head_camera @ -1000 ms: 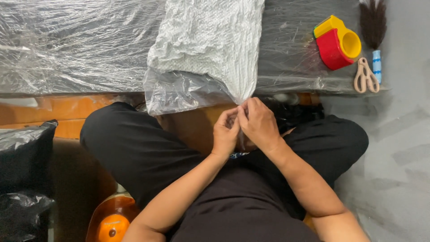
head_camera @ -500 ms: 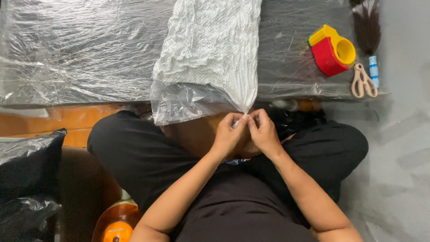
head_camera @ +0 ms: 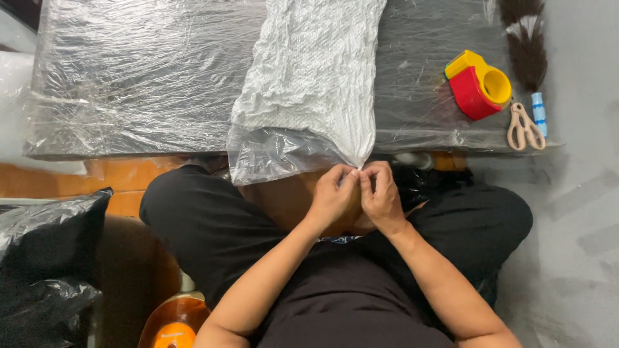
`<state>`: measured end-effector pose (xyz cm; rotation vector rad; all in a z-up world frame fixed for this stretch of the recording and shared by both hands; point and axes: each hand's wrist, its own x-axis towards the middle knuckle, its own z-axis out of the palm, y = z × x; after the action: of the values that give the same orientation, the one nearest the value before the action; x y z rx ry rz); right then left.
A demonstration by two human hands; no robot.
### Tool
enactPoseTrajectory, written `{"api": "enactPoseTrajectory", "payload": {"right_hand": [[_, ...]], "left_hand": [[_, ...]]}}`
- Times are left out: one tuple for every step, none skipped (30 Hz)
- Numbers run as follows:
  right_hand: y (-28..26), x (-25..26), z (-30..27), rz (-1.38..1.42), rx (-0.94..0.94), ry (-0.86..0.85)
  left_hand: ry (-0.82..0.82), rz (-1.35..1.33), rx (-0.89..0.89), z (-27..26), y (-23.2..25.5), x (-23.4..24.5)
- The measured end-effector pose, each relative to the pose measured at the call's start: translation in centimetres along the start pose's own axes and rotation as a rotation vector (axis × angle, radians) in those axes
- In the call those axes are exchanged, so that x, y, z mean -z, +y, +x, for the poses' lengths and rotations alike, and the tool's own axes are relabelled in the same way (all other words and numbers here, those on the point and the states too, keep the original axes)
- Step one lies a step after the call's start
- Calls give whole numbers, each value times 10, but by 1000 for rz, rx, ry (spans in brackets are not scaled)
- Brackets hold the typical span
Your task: Rolling a white pillow or foam insert into a tight cylinder and securing it with adhesive tape.
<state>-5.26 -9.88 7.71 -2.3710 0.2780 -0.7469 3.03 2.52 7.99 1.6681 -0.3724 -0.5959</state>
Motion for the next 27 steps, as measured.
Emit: {"api": "enactPoseTrajectory", "payload": {"right_hand": [[0,1,1,-1,0,0],[0,2,2,-6,32,-5],[0,2,3,-12,65,-10],[-3,6,5,-12,67,-10],[-6,10,8,-88,156,33],[-9,13,10,-164,244,76],[-10,15,13,-163,244,74],[-11,17,15,-242,346,47],[-12,19,20,-320,450,24],[-11,22,23,-320,452,24],[-10,24,26,-377,535,48],[-9,27,30,-434,617,72],[-6,25,32,-432,619,74],[-3,23,34,-452,686,81],[-1,22,35,-472,750,86],[-1,22,35,-471,750,85],[-1,22,37,-456,785,85],[-1,22,39,-442,820,85],[3,21,40,-439,822,85],[6,20,42,-460,839,76],[9,19,41,-482,854,66],[8,21,44,-479,854,65],[6,23,48,-482,892,65],[4,24,52,-484,930,65],[5,24,52,-481,929,65],[5,23,52,-488,936,65],[6,23,53,-498,945,67]], "left_hand": [[0,-1,0,2,-4,0],[1,23,-4,3,-8,-1],[2,48,-8,5,-11,-1],[4,47,-10,3,-4,2],[5,68,-30,1,4,5],[6,90,-50,-1,11,8],[7,89,-48,0,9,8],[18,99,-74,0,7,8],[30,111,-103,2,5,8],[32,111,-105,3,3,9],[12,93,-117,4,1,10],[-9,75,-129,6,-1,10],[-6,76,-131,9,-1,11],[-38,18,-94,12,-2,12],[-72,-41,-53,14,-4,13],[-72,-40,-52,13,-8,12],[-91,-137,36,14,-12,11],[-109,-234,124,14,-15,11],[-105,-234,124,13,-15,9],[-95,-400,167,12,-16,7],[-85,-566,211,9,-17,5],[-83,-565,212,8,-19,5],[-65,-624,212,6,-20,4],[-46,-683,211,5,-21,4],[-44,-681,213,3,-19,2],[-21,-705,215,0,-17,0],[1,-729,214,-1,-15,-2]]}}
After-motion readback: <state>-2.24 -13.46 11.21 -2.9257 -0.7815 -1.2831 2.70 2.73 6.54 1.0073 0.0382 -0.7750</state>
